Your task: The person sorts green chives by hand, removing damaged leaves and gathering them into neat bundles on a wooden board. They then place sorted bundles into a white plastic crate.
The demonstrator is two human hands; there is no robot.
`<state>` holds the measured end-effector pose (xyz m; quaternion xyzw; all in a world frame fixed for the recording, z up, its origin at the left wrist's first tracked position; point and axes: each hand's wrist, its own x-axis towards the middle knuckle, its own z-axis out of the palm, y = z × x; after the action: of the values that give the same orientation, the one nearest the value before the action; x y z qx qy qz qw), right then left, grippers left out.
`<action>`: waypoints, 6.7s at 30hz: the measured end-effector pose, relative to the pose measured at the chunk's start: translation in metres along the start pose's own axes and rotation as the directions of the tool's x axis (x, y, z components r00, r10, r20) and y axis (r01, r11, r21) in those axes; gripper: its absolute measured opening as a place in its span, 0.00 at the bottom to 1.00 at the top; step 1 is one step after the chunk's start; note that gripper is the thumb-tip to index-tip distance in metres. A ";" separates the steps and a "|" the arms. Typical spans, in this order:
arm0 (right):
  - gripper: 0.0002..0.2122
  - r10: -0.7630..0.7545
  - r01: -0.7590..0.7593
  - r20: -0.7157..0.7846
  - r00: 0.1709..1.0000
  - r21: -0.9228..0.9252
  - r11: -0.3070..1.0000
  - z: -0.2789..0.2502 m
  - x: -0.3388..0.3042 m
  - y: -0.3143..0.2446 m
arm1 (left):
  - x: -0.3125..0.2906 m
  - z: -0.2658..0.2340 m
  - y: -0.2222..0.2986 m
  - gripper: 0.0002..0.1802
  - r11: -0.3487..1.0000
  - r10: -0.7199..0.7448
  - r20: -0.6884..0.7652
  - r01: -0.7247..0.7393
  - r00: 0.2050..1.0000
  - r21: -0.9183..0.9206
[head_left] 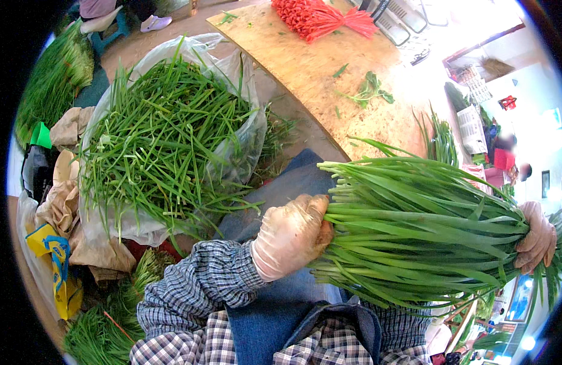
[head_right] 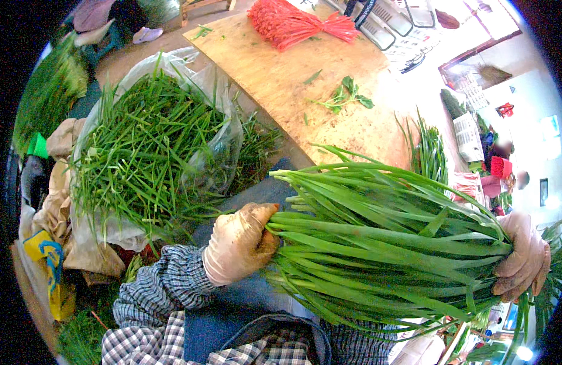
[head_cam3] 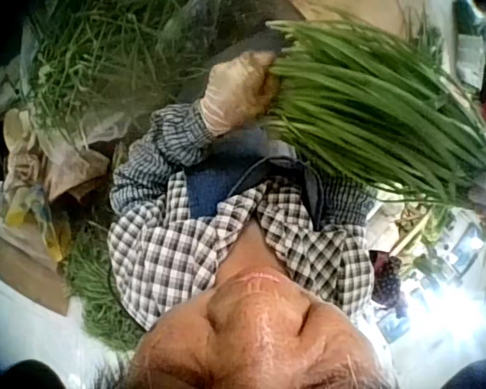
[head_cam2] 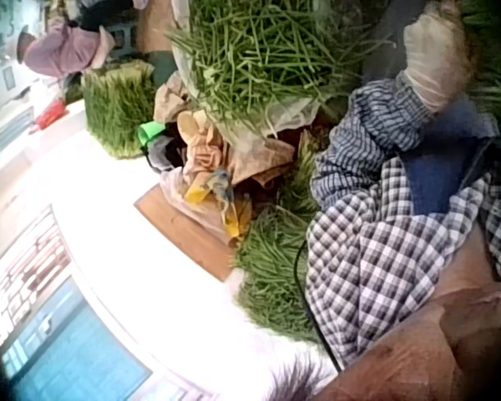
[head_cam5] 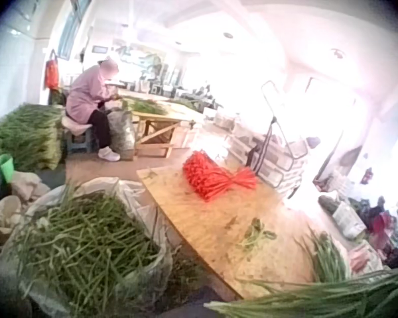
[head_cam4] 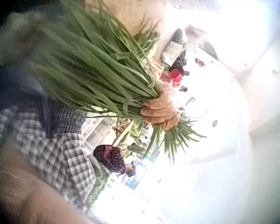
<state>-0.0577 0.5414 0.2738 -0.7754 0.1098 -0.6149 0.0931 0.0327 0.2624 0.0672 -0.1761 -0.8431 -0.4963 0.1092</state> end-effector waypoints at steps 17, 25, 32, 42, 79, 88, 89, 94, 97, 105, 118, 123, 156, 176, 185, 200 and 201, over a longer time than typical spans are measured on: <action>0.06 0.003 -0.003 0.023 1.000 -0.034 0.999 -0.002 0.005 0.022 | 0.007 0.006 -0.012 0.16 0.999 0.034 -0.202 -0.027 0.979 0.037; 0.07 -0.025 0.029 0.128 0.991 -0.028 0.999 -0.002 0.026 -0.013 | -0.033 -0.094 -0.122 0.05 0.806 -0.087 -0.531 0.373 0.843 0.460; 0.06 -0.215 0.208 0.079 0.973 0.081 0.975 0.001 0.023 0.046 | -0.011 -0.062 -0.078 0.11 0.994 -0.058 -0.324 0.023 0.944 -0.111; 0.07 0.015 -0.015 -0.002 1.000 0.011 1.000 0.008 0.024 0.032 | 0.034 -0.015 0.000 0.26 0.672 -0.080 0.527 0.436 0.846 -0.599; 0.05 0.088 -0.031 -0.222 0.971 0.249 0.968 -0.041 0.013 0.061 | 0.086 0.020 -0.036 0.36 -0.006 0.423 0.728 0.805 0.540 -0.593; 0.10 -0.102 0.118 -0.089 0.991 0.205 0.972 -0.069 -0.049 0.025 | 0.150 0.046 -0.050 0.12 0.989 -0.049 0.054 0.056 0.997 -0.140; 0.09 -0.078 0.089 -0.059 0.995 0.228 0.970 -0.072 -0.057 0.022 | 0.168 0.060 -0.063 0.13 0.982 0.163 -0.139 -0.148 0.977 0.116; 0.09 0.083 -0.106 0.082 0.993 0.343 0.933 -0.086 -0.051 0.018 | 0.216 0.076 -0.091 0.08 0.731 0.313 -0.028 -0.222 0.949 0.645; 0.11 0.023 -0.035 0.046 0.999 0.261 0.965 -0.089 -0.066 0.018 | 0.180 0.059 -0.106 0.02 0.753 0.293 0.034 -0.253 0.955 0.608; 0.13 -0.003 0.018 -0.059 0.998 0.251 0.968 -0.106 -0.077 0.041 | 0.017 -0.118 -0.108 0.13 0.356 0.093 -0.359 0.306 0.929 0.883; 0.20 0.057 0.027 -0.518 0.854 0.152 0.988 -0.137 -0.111 0.060 | 0.120 0.029 -0.086 0.32 -0.050 0.137 0.798 0.808 0.587 -0.586; 0.22 0.261 -0.423 -0.906 0.333 0.104 0.900 -0.154 -0.179 0.012 | 0.135 0.013 -0.041 0.32 0.535 -0.153 0.670 0.631 0.727 -0.562; 0.17 0.431 -0.797 -0.867 0.248 -0.436 -0.418 -0.031 -0.167 0.111 | 0.106 0.019 -0.035 0.11 0.687 0.421 0.346 -0.544 0.838 0.482; 0.14 -0.357 -0.986 -0.934 0.018 -0.075 0.147 0.024 -0.107 0.031 | 0.048 -0.086 -0.036 0.12 0.862 0.110 0.298 -0.240 0.948 0.447; 0.17 -0.022 -0.710 -0.764 -0.644 0.588 0.387 0.137 -0.155 0.046 | 0.117 0.033 0.032 0.13 0.844 0.482 0.328 -0.531 0.812 0.073; 0.17 0.145 -0.541 -0.753 -0.642 0.579 0.610 0.128 -0.165 0.074 | 0.113 0.092 0.034 0.12 0.537 0.277 0.532 -0.588 0.800 0.605; 0.16 0.063 -0.627 -0.764 -0.642 0.570 0.530 0.129 -0.163 0.070 | 0.112 0.092 0.031 0.12 0.522 0.279 0.530 -0.590 0.801 0.617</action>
<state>0.0278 0.5218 0.0733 0.2190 0.5748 -0.7836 0.0871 -0.0582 0.3778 0.0879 -0.4116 -0.9010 -0.0105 0.1363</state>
